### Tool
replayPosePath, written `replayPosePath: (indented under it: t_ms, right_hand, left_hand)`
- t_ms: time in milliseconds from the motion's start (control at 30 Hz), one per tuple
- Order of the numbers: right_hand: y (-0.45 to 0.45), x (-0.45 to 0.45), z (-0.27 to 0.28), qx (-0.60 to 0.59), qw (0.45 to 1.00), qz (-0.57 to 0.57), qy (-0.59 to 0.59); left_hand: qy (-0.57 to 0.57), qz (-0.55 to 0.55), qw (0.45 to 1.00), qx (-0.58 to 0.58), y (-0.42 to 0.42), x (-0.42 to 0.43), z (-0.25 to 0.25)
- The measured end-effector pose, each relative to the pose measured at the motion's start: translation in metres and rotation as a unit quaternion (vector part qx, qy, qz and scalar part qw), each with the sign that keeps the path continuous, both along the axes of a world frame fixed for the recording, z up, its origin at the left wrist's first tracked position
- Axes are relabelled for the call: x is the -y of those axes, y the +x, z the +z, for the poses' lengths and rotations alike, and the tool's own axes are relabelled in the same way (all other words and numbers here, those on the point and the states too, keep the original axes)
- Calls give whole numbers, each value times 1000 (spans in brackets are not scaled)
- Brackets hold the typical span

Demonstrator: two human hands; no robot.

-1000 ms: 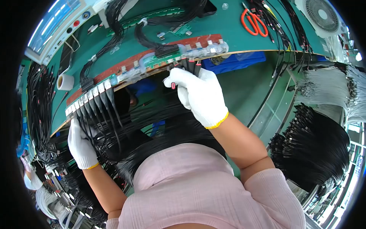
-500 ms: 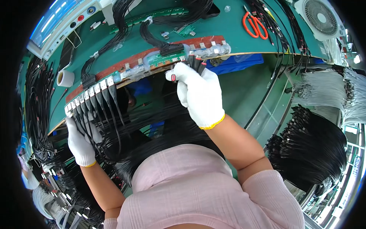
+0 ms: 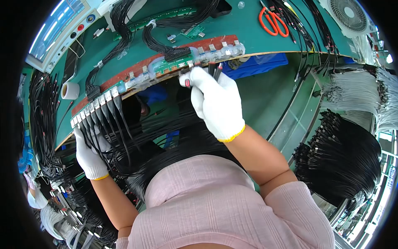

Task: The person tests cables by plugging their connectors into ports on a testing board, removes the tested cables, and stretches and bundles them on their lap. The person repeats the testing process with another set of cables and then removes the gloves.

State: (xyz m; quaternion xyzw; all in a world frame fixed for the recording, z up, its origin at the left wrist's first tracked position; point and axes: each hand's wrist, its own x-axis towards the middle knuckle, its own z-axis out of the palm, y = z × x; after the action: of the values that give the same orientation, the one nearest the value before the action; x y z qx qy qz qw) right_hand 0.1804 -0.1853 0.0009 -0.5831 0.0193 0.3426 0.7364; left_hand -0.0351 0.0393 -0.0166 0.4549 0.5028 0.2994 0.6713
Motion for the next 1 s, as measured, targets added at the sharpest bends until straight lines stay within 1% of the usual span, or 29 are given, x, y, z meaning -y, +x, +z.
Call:
replayPosePath:
  t_ms: [33,67,100,167,200,300,333,400,433,500,567,633,667,733,767,800,833,900,933,1000]
  right_hand:
    - [-2,0,0,1,1000,3,-6]
    - [-9,0,3,-26,999,-9,-26]
    - [-11,1,-3,-24,1000,-13,-6]
    - [1,-4,2,0,1000,23,-1]
    - [8,-5,1,-19,999,28,-13]
    - [9,-6,0,-32,999,0,11]
    - [5,-10,-2,-23,999,-21,10]
    - [3,-16,1,-14,999,-28,25]
    - [1,-16,2,-12,999,-34,31]
    - [4,-11,3,-7,1000,7,27]
    - [9,-4,3,-14,998,55,20]
    - [6,-1,-1,-5,999,27,36]
    - [3,-2,-5,-3,999,18,45]
    - [-1,1,-13,-2,998,3,63]
    - [-2,2,-14,-1,997,-7,74]
    - [-2,5,-11,7,1000,7,24]
    - [-2,5,-13,11,1000,11,25]
    - [-1,8,-17,21,999,18,22]
    - [-2,5,-12,30,999,18,36]
    - [1,-1,-8,27,999,22,21]
  left_hand:
    - [5,31,1000,0,8,4,5]
    - [10,64,998,-1,20,12,12]
    - [11,96,995,-5,25,18,15]
    - [24,31,999,-7,14,16,10]
    - [32,-4,999,-6,11,14,9]
    - [34,6,999,-29,9,10,5]
    - [31,-12,999,-29,6,8,5]
    - [26,-50,998,-28,-1,4,5]
    - [28,-12,999,-27,2,4,4]
    - [35,62,997,-26,14,6,4]
    - [29,79,996,-28,22,11,14]
    - [22,100,995,-15,23,11,17]
    - [13,70,997,13,23,8,16]
    - [15,54,998,6,30,19,27]
    - [25,-63,998,17,9,4,17]
    - [26,-24,999,6,10,4,15]
    - [26,13,1000,-5,18,7,18]
    - [12,-18,1000,1,15,-3,18]
    - [19,15,999,-27,22,0,21]
    - [35,-32,998,-33,13,-5,17]
